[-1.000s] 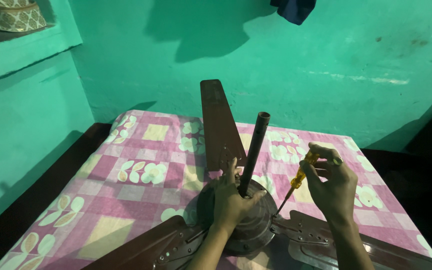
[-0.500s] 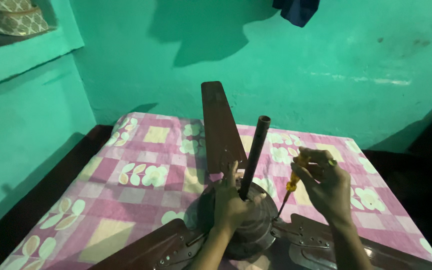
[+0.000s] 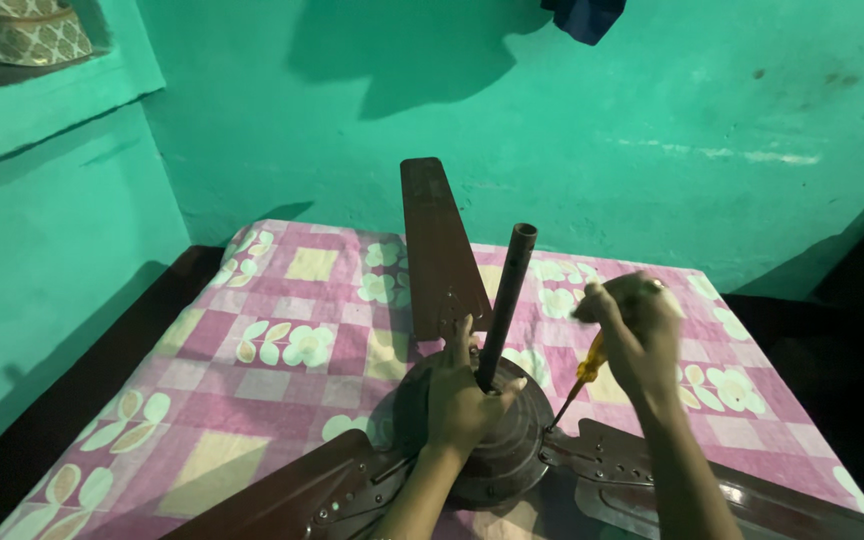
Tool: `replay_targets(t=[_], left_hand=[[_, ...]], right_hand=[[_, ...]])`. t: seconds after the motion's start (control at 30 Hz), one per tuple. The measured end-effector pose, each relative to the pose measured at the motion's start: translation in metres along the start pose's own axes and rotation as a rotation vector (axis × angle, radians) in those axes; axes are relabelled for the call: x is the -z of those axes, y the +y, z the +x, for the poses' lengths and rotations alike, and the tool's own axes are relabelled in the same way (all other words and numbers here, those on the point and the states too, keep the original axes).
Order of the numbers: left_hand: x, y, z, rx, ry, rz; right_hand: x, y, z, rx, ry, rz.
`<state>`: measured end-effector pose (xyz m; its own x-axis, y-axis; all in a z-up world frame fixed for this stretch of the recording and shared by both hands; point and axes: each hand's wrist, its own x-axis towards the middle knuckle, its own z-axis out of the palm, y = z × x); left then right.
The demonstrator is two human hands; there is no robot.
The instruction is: The person uses a yellow-handled screwdriver to loosen and remove screws from the blade brackets of a ceiling fan. They detach one fan blade and set it aside, then continue to loosen screws on the remaining blades.
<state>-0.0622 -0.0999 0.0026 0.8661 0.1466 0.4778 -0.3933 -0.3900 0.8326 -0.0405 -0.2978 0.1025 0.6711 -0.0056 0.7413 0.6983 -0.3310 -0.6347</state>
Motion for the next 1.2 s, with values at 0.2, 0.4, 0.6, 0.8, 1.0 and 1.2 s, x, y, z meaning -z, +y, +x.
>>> replay_targets(t=[0.2,0.4,0.6,0.8,1.0,1.2], left_hand=[[-0.008,-0.01,0.005,-0.12,0.081,0.07],[-0.012,-0.015,0.009,-0.086,0.052,0.048],[-0.011,-0.015,0.008,-0.149,0.081,0.1],[-0.011,-0.02,0.005,-0.152,0.086,0.092],[-0.013,-0.026,0.004,-0.274,0.127,0.088],[-0.014,-0.022,0.004,-0.193,0.129,0.062]], right_hand=[[0.001,0.022,0.007,-0.359,0.196,0.596],[0.009,0.03,0.005,-0.367,0.137,0.62],[0.014,0.022,0.002,-0.48,-0.035,0.611],[-0.039,0.031,-0.037,-0.322,0.22,-0.005],[-0.041,0.067,-0.065,-0.274,0.187,0.244],[-0.024,0.075,-0.08,-0.385,0.009,0.075]])
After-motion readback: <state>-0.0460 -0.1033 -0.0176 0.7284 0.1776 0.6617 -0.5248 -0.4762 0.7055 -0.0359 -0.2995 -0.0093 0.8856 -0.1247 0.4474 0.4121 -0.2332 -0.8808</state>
